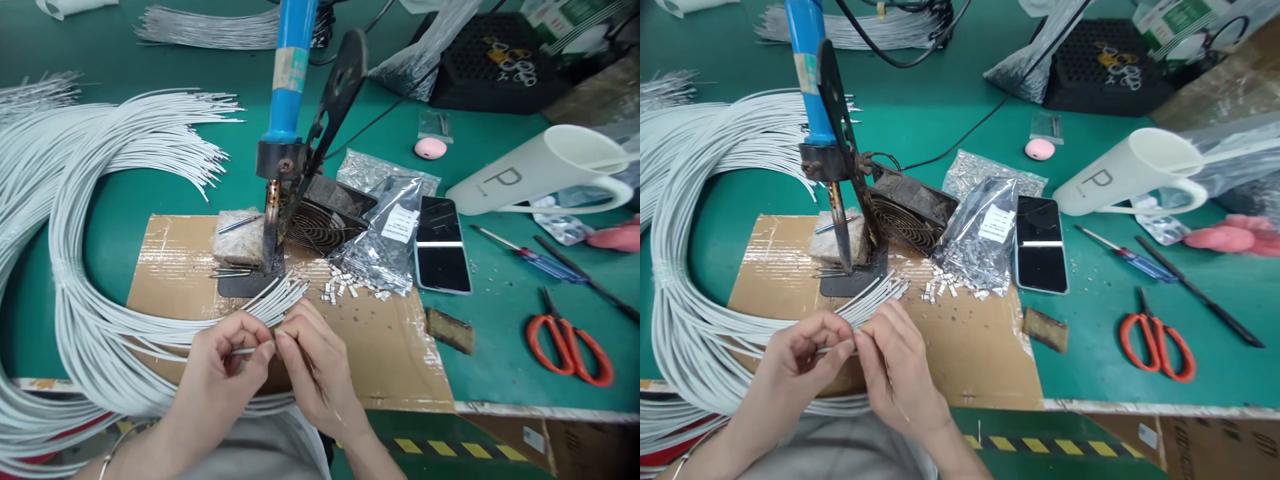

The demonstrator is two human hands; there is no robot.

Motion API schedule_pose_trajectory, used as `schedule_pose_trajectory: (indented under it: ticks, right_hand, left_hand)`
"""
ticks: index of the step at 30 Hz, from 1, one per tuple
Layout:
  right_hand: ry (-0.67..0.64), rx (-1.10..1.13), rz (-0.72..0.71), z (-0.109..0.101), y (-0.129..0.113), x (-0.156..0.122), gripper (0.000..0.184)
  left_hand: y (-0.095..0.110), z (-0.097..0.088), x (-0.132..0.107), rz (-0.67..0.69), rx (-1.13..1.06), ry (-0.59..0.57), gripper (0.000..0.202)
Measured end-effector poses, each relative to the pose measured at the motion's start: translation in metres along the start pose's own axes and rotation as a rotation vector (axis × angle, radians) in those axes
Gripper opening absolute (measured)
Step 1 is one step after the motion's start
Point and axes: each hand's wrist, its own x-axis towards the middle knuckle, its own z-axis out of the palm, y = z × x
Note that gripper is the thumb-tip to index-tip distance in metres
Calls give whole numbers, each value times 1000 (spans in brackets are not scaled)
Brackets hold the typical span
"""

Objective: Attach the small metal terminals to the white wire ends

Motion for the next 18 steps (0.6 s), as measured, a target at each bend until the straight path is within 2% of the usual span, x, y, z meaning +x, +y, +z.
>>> schedule_pose_trajectory:
  ticks: [2,5,7,10,14,18]
  right_hand:
    - [80,-52,52,-6,4,-4,26]
    - [279,-168,192,-27,15,-9,29]
    - [369,-268,276,-43,26,-10,17]
    - [348,-360,353,-60,41,-10,7]
    - [259,-388,414,-63,50,-8,15]
    - [260,-381,466,-63,51,-10,21]
  left_hand:
    - [-2,-4,1,28,22,10,13]
    - [-2,-11,3,64,23,75,13]
    - [-3,-14,3,55,18,89,13]
    - [-3,-15,4,41,-4,82,14]
    - [-4,-11,6,39,-43,67,16]
    - [-2,-10,9,74,-43,91,14]
